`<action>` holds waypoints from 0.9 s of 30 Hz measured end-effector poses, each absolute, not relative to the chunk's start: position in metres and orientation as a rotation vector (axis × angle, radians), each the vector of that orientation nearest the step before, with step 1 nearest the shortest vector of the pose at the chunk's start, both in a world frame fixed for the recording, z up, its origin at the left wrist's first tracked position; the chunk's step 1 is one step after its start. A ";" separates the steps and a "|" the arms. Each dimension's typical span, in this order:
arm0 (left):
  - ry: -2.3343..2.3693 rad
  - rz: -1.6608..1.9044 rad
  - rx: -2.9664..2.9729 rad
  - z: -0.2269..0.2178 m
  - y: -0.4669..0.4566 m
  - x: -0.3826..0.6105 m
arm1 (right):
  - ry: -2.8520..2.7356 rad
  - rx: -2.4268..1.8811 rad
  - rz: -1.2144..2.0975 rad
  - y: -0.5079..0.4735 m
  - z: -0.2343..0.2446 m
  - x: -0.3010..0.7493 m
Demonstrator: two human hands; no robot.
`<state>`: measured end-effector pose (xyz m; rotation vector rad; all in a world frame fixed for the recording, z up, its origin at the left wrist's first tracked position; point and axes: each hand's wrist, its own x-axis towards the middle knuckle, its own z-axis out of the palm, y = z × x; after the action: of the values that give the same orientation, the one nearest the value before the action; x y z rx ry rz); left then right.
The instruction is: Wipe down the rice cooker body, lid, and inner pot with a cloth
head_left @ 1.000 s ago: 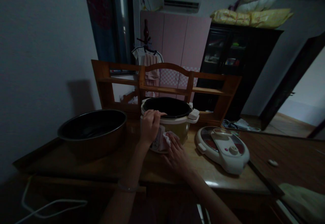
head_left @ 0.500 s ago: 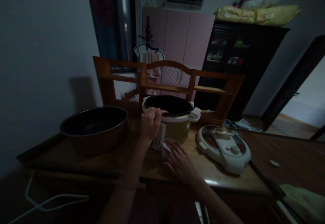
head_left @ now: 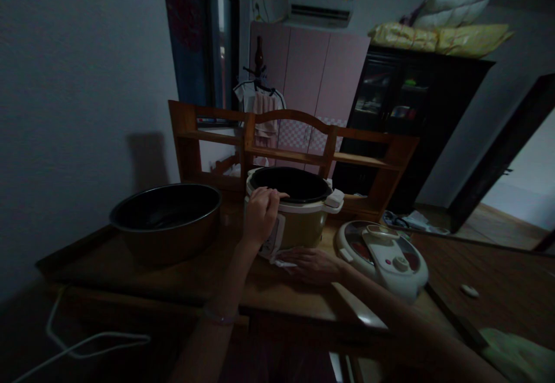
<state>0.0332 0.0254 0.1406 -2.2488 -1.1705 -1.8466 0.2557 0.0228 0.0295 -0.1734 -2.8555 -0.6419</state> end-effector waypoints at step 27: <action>-1.156 -1.873 -2.278 0.141 0.025 0.032 | -2.667 -0.579 -0.842 0.022 0.092 0.287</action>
<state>0.0321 0.0254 0.1413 -2.2784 -1.1562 -1.8731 0.2872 0.0217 0.0916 -0.5793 -2.6666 -0.8420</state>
